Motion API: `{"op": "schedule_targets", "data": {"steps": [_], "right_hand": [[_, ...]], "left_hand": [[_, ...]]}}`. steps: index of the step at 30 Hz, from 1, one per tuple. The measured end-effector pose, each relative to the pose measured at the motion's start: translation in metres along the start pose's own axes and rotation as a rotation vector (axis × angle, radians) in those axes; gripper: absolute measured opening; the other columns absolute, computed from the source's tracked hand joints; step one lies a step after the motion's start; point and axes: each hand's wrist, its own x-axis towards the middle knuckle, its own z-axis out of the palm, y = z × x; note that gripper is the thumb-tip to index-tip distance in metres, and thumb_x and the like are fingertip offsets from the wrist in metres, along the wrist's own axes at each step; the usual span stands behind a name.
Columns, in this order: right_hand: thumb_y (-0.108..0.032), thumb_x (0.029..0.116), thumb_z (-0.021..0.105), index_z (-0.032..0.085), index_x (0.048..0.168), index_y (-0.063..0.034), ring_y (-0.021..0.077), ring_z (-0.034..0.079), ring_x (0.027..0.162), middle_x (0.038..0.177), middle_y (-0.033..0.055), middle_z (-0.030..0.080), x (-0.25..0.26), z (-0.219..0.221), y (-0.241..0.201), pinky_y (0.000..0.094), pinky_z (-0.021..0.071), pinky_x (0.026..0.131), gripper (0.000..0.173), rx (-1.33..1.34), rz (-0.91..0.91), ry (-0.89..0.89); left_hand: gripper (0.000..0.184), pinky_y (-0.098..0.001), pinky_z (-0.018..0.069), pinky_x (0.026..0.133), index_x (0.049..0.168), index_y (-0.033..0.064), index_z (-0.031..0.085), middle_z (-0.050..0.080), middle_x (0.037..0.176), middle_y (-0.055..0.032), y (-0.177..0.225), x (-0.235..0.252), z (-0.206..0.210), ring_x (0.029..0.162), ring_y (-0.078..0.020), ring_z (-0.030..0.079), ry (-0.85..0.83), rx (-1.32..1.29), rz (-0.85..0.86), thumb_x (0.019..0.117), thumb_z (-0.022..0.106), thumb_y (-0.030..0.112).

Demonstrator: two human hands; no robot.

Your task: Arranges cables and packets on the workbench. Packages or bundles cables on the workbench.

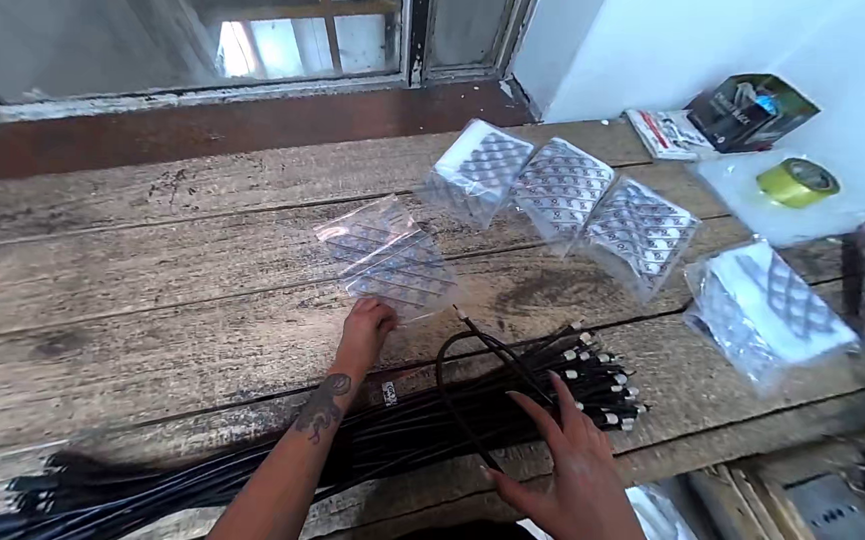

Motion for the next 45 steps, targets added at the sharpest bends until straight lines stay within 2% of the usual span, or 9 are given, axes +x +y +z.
{"op": "schedule_targets", "data": {"steps": [5, 10, 18, 23, 26, 29, 32, 37, 45], "right_hand": [[-0.082, 0.0621, 0.068, 0.071, 0.125, -0.0207, 0.0437, 0.063, 0.114, 0.143, 0.0247, 0.057, 0.010, -0.003, -0.014, 0.0611, 0.0496, 0.090, 0.088, 0.000, -0.057, -0.067], [-0.081, 0.0610, 0.070, 0.073, 0.123, -0.0258, 0.0449, 0.062, 0.118, 0.146, 0.0249, 0.055, 0.012, -0.006, -0.026, 0.0624, 0.0489, 0.093, 0.084, -0.006, -0.158, -0.220], [-0.071, 0.0741, 0.072, 0.080, 0.108, -0.0201, 0.0404, 0.065, 0.116, 0.138, 0.0185, 0.063, 0.038, 0.014, -0.039, 0.0594, 0.0524, 0.091, 0.062, 0.200, 0.146, -0.136], [-0.028, 0.0795, 0.076, 0.077, 0.102, -0.0014, 0.0425, 0.069, 0.101, 0.108, 0.0231, 0.073, 0.033, 0.018, -0.057, 0.0613, 0.0531, 0.088, 0.035, 0.255, 0.171, -0.008], [-0.053, 0.0790, 0.077, 0.064, 0.135, -0.0010, 0.0436, 0.059, 0.126, 0.137, 0.0287, 0.060, 0.044, 0.035, -0.048, 0.0595, 0.0448, 0.107, 0.078, 0.265, 0.258, 0.008], [-0.072, 0.0681, 0.078, 0.059, 0.143, -0.0082, 0.0489, 0.052, 0.131, 0.150, 0.0293, 0.047, 0.040, 0.050, -0.055, 0.0632, 0.0414, 0.108, 0.100, 0.177, 0.323, 0.000], [-0.073, 0.0689, 0.077, 0.052, 0.148, -0.0077, 0.0514, 0.040, 0.140, 0.157, 0.0310, 0.036, 0.039, 0.057, -0.064, 0.0655, 0.0316, 0.114, 0.105, 0.058, 0.359, -0.136], [-0.068, 0.0776, 0.074, 0.044, 0.154, -0.0041, 0.0537, 0.015, 0.152, 0.163, 0.0386, 0.014, 0.030, 0.047, -0.058, 0.0584, 0.0136, 0.125, 0.104, 0.087, 0.148, -0.415], [-0.008, 0.0943, 0.066, 0.075, 0.112, -0.0096, 0.0354, 0.068, 0.116, 0.116, 0.0177, 0.072, -0.030, 0.048, 0.010, 0.0507, 0.0512, 0.106, 0.020, 0.049, -0.673, -0.082]], "left_hand": [[0.019, -0.0522, 0.0537, 0.099, 0.116, -0.0051, 0.064, 0.068, 0.114, -0.0227, 0.029, -0.002, -0.016, 0.110, -0.0378, 0.068, -0.050, 0.114, -0.033, 0.0995, 0.059, 0.002], [0.022, -0.0571, 0.0502, 0.101, 0.110, 0.0009, 0.075, 0.071, 0.122, -0.0139, 0.009, -0.052, -0.021, 0.116, -0.0374, 0.066, 0.142, 0.351, 0.297, 0.0891, 0.068, -0.001], [0.043, -0.0350, 0.0540, 0.053, 0.127, 0.0137, 0.072, 0.070, 0.132, 0.0000, 0.096, -0.100, -0.002, 0.077, -0.0216, 0.070, 0.215, 0.305, 0.300, 0.0898, 0.061, -0.003], [0.045, -0.0334, 0.0613, 0.074, 0.135, 0.0115, 0.066, 0.067, 0.133, -0.0105, 0.151, -0.121, -0.002, 0.098, -0.0236, 0.072, 0.182, 0.015, 0.326, 0.0924, 0.060, -0.003], [0.032, -0.0314, 0.0605, 0.079, 0.125, 0.0056, 0.064, 0.063, 0.120, -0.0191, 0.156, -0.149, -0.002, 0.094, -0.0209, 0.069, 0.297, -0.119, 0.020, 0.0928, 0.064, 0.009], [0.030, -0.0470, 0.0582, 0.084, 0.106, -0.0051, 0.070, 0.070, 0.097, -0.0206, 0.150, -0.163, -0.007, 0.088, -0.0298, 0.071, -0.066, -0.191, -0.463, 0.0998, 0.060, 0.022], [0.034, -0.0486, 0.0549, 0.079, 0.093, -0.0056, 0.071, 0.069, 0.082, -0.0186, 0.168, -0.178, -0.006, 0.081, -0.0295, 0.069, -0.447, -0.385, -0.474, 0.1026, 0.050, 0.020], [0.039, -0.0493, 0.0535, 0.079, 0.089, -0.0024, 0.070, 0.069, 0.081, -0.0153, 0.157, -0.189, -0.011, 0.080, -0.0276, 0.068, -0.520, -0.381, -0.536, 0.1041, 0.050, 0.028], [0.038, -0.0475, 0.0526, 0.079, 0.087, -0.0034, 0.069, 0.068, 0.084, -0.0162, 0.150, -0.204, -0.019, 0.082, -0.0274, 0.066, -0.504, -0.320, -0.553, 0.1006, 0.056, 0.029]]}}
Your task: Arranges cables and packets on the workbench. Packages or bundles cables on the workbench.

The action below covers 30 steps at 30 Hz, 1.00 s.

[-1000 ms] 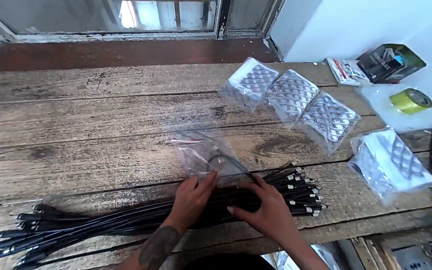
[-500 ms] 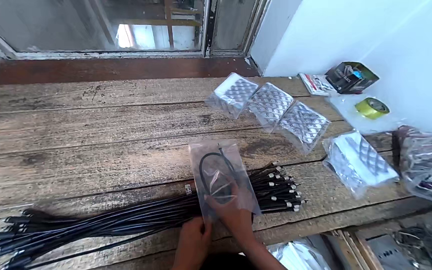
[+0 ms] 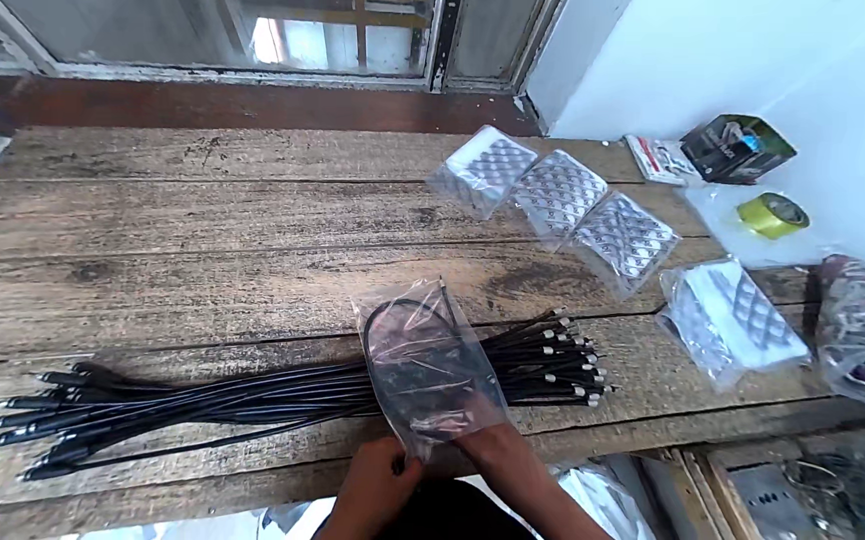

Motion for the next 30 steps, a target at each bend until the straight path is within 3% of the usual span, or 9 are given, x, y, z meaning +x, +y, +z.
{"op": "schedule_targets", "data": {"steps": [3, 7, 10, 12, 14, 16, 18, 24, 30], "right_hand": [[0.000, 0.0874, 0.068, 0.076, 0.115, -0.0089, 0.0382, 0.071, 0.101, 0.102, 0.0193, 0.073, 0.019, 0.010, -0.010, 0.0511, 0.0570, 0.095, 0.030, -0.083, 0.088, 0.087], [-0.017, 0.0913, 0.070, 0.075, 0.117, -0.0065, 0.0391, 0.068, 0.114, 0.114, 0.0194, 0.073, 0.034, 0.025, -0.020, 0.0516, 0.0541, 0.101, 0.028, 0.027, 0.172, 0.104], [-0.039, 0.1016, 0.061, 0.073, 0.117, -0.0123, 0.0292, 0.068, 0.114, 0.114, 0.0114, 0.073, 0.006, 0.007, -0.025, 0.0488, 0.0498, 0.107, 0.033, 0.036, -0.001, 0.220], [-0.034, 0.1015, 0.059, 0.069, 0.078, -0.0138, 0.0203, 0.067, 0.071, 0.072, 0.0044, 0.068, -0.019, -0.015, -0.015, 0.0372, 0.0560, 0.073, 0.033, -0.081, 0.075, 0.461], [-0.030, 0.1042, 0.051, 0.064, 0.063, -0.0037, 0.0243, 0.063, 0.052, 0.057, 0.0098, 0.062, -0.027, -0.035, 0.008, 0.0434, 0.0524, 0.050, 0.051, -0.075, 0.504, 0.426], [-0.041, 0.1087, 0.041, 0.072, 0.076, 0.0005, 0.0298, 0.067, 0.061, 0.067, 0.0131, 0.068, -0.014, -0.045, 0.034, 0.0557, 0.0532, 0.061, 0.061, 0.214, 0.955, 0.158], [-0.045, 0.1093, 0.041, 0.074, 0.091, -0.0022, 0.0213, 0.070, 0.070, 0.077, 0.0087, 0.072, 0.004, -0.039, 0.049, 0.0465, 0.0590, 0.071, 0.057, 0.555, 1.097, -0.082], [-0.028, 0.1039, 0.060, 0.072, 0.093, -0.0037, 0.0101, 0.061, 0.067, 0.074, 0.0025, 0.066, 0.014, -0.005, 0.018, 0.0305, 0.0523, 0.066, 0.029, 0.956, 0.969, -0.145], [-0.017, 0.1015, 0.063, 0.067, 0.090, -0.0047, 0.0054, 0.064, 0.065, 0.071, -0.0011, 0.068, 0.005, -0.022, 0.020, 0.0234, 0.0551, 0.065, 0.017, 1.139, 0.935, -0.226]], "left_hand": [[0.036, -0.0506, 0.0523, 0.086, 0.089, -0.0069, 0.070, 0.069, 0.091, -0.0217, -0.003, -0.005, 0.005, 0.090, -0.0330, 0.068, 0.004, 0.053, 0.059, 0.1004, 0.057, 0.024], [0.038, -0.0453, 0.0523, 0.081, 0.087, -0.0027, 0.072, 0.069, 0.085, -0.0152, -0.013, -0.007, -0.002, 0.083, -0.0246, 0.066, 0.032, -0.011, 0.062, 0.1012, 0.057, 0.029], [0.040, -0.0367, 0.0564, 0.089, 0.111, 0.0033, 0.073, 0.073, 0.099, -0.0058, -0.033, -0.012, -0.028, 0.092, -0.0129, 0.069, -0.215, -0.261, 0.047, 0.0976, 0.067, 0.040], [0.038, -0.0322, 0.0582, 0.093, 0.126, 0.0038, 0.064, 0.073, 0.108, -0.0012, -0.042, -0.012, -0.034, 0.099, -0.0100, 0.070, -0.256, -0.597, 0.004, 0.0978, 0.067, 0.030], [0.026, -0.0311, 0.0603, 0.088, 0.124, 0.0032, 0.057, 0.073, 0.102, -0.0012, -0.025, -0.002, -0.024, 0.093, -0.0105, 0.071, -0.102, -0.916, -0.097, 0.1056, 0.053, 0.022], [0.023, -0.0356, 0.0630, 0.082, 0.118, -0.0024, 0.060, 0.075, 0.095, -0.0090, -0.006, 0.015, -0.009, 0.086, -0.0177, 0.074, 0.093, -1.091, -0.165, 0.1057, 0.056, 0.016], [0.020, -0.0351, 0.0631, 0.080, 0.113, -0.0044, 0.064, 0.075, 0.093, -0.0112, -0.003, 0.020, -0.005, 0.083, -0.0186, 0.074, 0.190, -1.068, -0.188, 0.1010, 0.064, 0.012], [0.032, -0.0374, 0.0618, 0.087, 0.121, -0.0029, 0.061, 0.074, 0.103, -0.0114, -0.020, -0.009, -0.018, 0.094, -0.0194, 0.073, 0.194, -0.897, -0.258, 0.0970, 0.070, 0.016], [0.022, -0.0337, 0.0622, 0.075, 0.115, -0.0014, 0.064, 0.074, 0.093, -0.0115, -0.016, -0.010, -0.021, 0.081, -0.0182, 0.073, 0.224, -0.940, -0.244, 0.0963, 0.069, 0.009]]}}
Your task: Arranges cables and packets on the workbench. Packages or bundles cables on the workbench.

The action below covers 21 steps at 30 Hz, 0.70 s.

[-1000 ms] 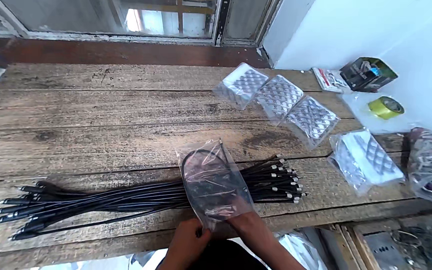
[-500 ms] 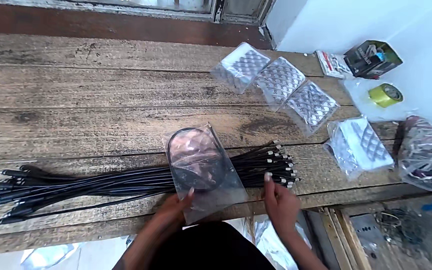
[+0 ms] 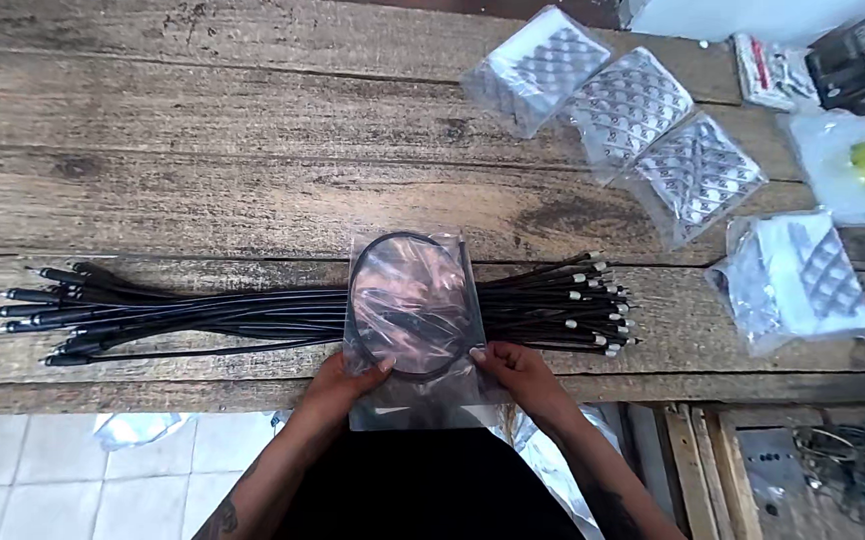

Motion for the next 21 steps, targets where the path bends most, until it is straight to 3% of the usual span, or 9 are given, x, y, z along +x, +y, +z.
{"op": "schedule_targets", "data": {"steps": [4, 7, 12, 15, 18, 21], "right_hand": [[-0.019, 0.1013, 0.062, 0.068, 0.089, -0.0055, 0.0037, 0.055, 0.059, 0.070, -0.0023, 0.062, 0.005, 0.010, -0.002, 0.0215, 0.0480, 0.058, 0.019, -0.005, 0.101, 0.028], [-0.028, 0.1025, 0.062, 0.071, 0.106, -0.0042, 0.0107, 0.067, 0.077, 0.086, 0.0042, 0.071, 0.011, 0.021, -0.002, 0.0309, 0.0565, 0.074, 0.025, -0.026, 0.123, 0.064], [-0.020, 0.0992, 0.068, 0.072, 0.093, -0.0031, 0.0095, 0.064, 0.063, 0.071, 0.0028, 0.068, 0.013, 0.045, -0.007, 0.0274, 0.0549, 0.062, 0.019, 0.029, 0.021, 0.158], [-0.022, 0.0962, 0.073, 0.073, 0.092, -0.0040, 0.0085, 0.064, 0.063, 0.071, 0.0022, 0.069, 0.015, 0.044, -0.011, 0.0268, 0.0555, 0.064, 0.019, -0.039, 0.058, 0.097], [-0.024, 0.0964, 0.072, 0.073, 0.102, -0.0047, 0.0078, 0.067, 0.071, 0.080, 0.0018, 0.073, 0.015, 0.034, -0.012, 0.0265, 0.0562, 0.070, 0.021, -0.060, 0.081, 0.052], [-0.026, 0.1005, 0.066, 0.069, 0.115, -0.0059, 0.0075, 0.064, 0.072, 0.085, 0.0012, 0.071, 0.015, 0.025, -0.013, 0.0264, 0.0537, 0.068, 0.025, -0.021, 0.062, 0.080]], "left_hand": [[0.027, -0.0348, 0.0620, 0.075, 0.119, -0.0004, 0.064, 0.074, 0.096, -0.0115, -0.001, 0.003, -0.002, 0.083, -0.0192, 0.073, 0.006, 0.033, -0.017, 0.0966, 0.070, 0.014], [0.027, -0.0344, 0.0620, 0.076, 0.116, -0.0004, 0.067, 0.075, 0.095, -0.0114, 0.000, 0.006, -0.003, 0.082, -0.0189, 0.073, 0.010, 0.051, 0.006, 0.0943, 0.074, 0.014], [0.025, -0.0329, 0.0619, 0.073, 0.115, 0.0007, 0.066, 0.074, 0.093, -0.0099, 0.001, 0.006, -0.008, 0.079, -0.0171, 0.073, 0.052, 0.056, 0.011, 0.0961, 0.072, 0.016], [0.024, -0.0329, 0.0621, 0.073, 0.112, -0.0001, 0.068, 0.075, 0.092, -0.0099, -0.001, 0.008, -0.014, 0.080, -0.0169, 0.073, 0.082, 0.089, 0.028, 0.0931, 0.075, 0.013], [0.024, -0.0314, 0.0620, 0.075, 0.112, 0.0011, 0.067, 0.075, 0.091, -0.0080, -0.001, 0.007, -0.021, 0.080, -0.0153, 0.073, 0.051, 0.183, 0.052, 0.0930, 0.075, 0.014], [0.025, -0.0334, 0.0631, 0.074, 0.111, -0.0002, 0.066, 0.075, 0.089, -0.0105, 0.001, 0.005, -0.024, 0.078, -0.0181, 0.074, 0.038, 0.189, 0.045, 0.0921, 0.076, 0.012]]}}
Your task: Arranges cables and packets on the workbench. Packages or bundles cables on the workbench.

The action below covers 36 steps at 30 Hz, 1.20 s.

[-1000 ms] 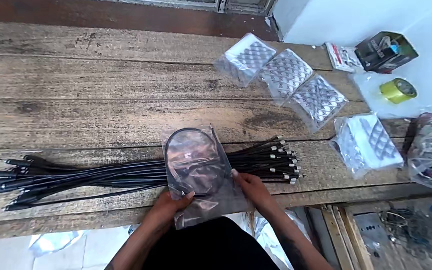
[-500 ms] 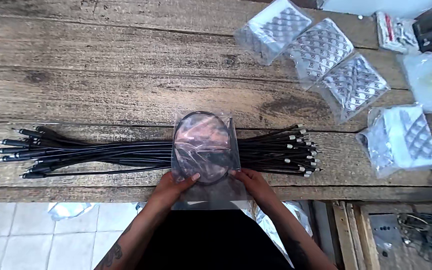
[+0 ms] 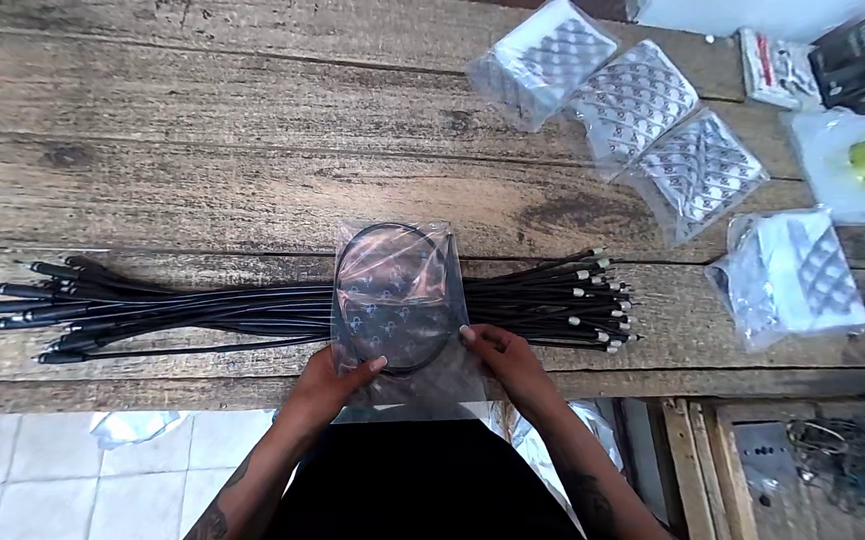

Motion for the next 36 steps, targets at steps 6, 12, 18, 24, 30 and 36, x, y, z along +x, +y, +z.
{"op": "schedule_targets", "data": {"steps": [6, 12, 18, 24, 30, 36], "right_hand": [[-0.022, 0.0989, 0.067, 0.057, 0.136, 0.0007, 0.0091, 0.071, 0.081, 0.093, 0.0030, 0.075, 0.001, 0.017, 0.004, 0.0280, 0.0588, 0.077, 0.044, -0.011, -0.162, -0.034], [-0.014, 0.0998, 0.064, 0.051, 0.137, 0.0038, 0.0124, 0.074, 0.086, 0.099, 0.0039, 0.076, 0.003, 0.032, -0.006, 0.0303, 0.0630, 0.080, 0.043, 0.102, -0.402, -0.062], [-0.025, 0.1061, 0.053, 0.063, 0.132, -0.0016, 0.0042, 0.067, 0.084, 0.099, 0.0014, 0.073, 0.022, 0.036, -0.033, 0.0245, 0.0570, 0.079, 0.036, -0.045, -0.361, 0.000], [-0.022, 0.1040, 0.059, 0.068, 0.131, -0.0064, 0.0070, 0.068, 0.080, 0.095, 0.0020, 0.074, 0.025, 0.037, -0.035, 0.0276, 0.0577, 0.076, 0.032, -0.079, -0.304, 0.036], [-0.021, 0.1041, 0.060, 0.072, 0.119, -0.0060, 0.0086, 0.066, 0.072, 0.084, 0.0022, 0.072, 0.024, 0.044, -0.030, 0.0293, 0.0564, 0.070, 0.024, -0.156, -0.195, 0.094], [-0.021, 0.1021, 0.064, 0.068, 0.122, -0.0036, 0.0070, 0.065, 0.069, 0.080, 0.0011, 0.072, 0.019, 0.051, -0.023, 0.0270, 0.0564, 0.069, 0.026, -0.129, -0.102, 0.066]], "left_hand": [[0.046, -0.0285, 0.0601, 0.087, 0.122, -0.0004, 0.061, 0.074, 0.099, -0.0039, -0.006, -0.002, -0.006, 0.091, -0.0080, 0.072, 0.126, 0.218, 0.170, 0.0854, 0.082, 0.020], [0.047, -0.0219, 0.0617, 0.084, 0.119, -0.0026, 0.061, 0.076, 0.098, -0.0006, -0.011, -0.008, -0.015, 0.090, -0.0045, 0.073, 0.250, 0.127, 0.470, 0.0802, 0.083, 0.010], [0.040, -0.0248, 0.0627, 0.081, 0.117, -0.0022, 0.061, 0.076, 0.094, -0.0028, 0.012, -0.006, -0.029, 0.087, -0.0089, 0.074, 0.237, -0.017, 0.411, 0.0823, 0.080, 0.002], [0.036, -0.0257, 0.0616, 0.081, 0.117, 0.0000, 0.061, 0.075, 0.093, -0.0026, 0.015, -0.007, -0.037, 0.086, -0.0086, 0.073, 0.217, -0.013, 0.283, 0.0861, 0.079, 0.006], [0.025, -0.0307, 0.0610, 0.082, 0.111, 0.0009, 0.066, 0.074, 0.094, -0.0057, 0.006, 0.000, -0.041, 0.087, -0.0121, 0.072, 0.137, -0.012, 0.065, 0.0904, 0.077, 0.010], [0.027, -0.0315, 0.0617, 0.080, 0.113, 0.0022, 0.067, 0.075, 0.095, -0.0066, 0.005, -0.001, -0.044, 0.085, -0.0138, 0.073, 0.122, 0.004, 0.021, 0.0904, 0.078, 0.013]]}}
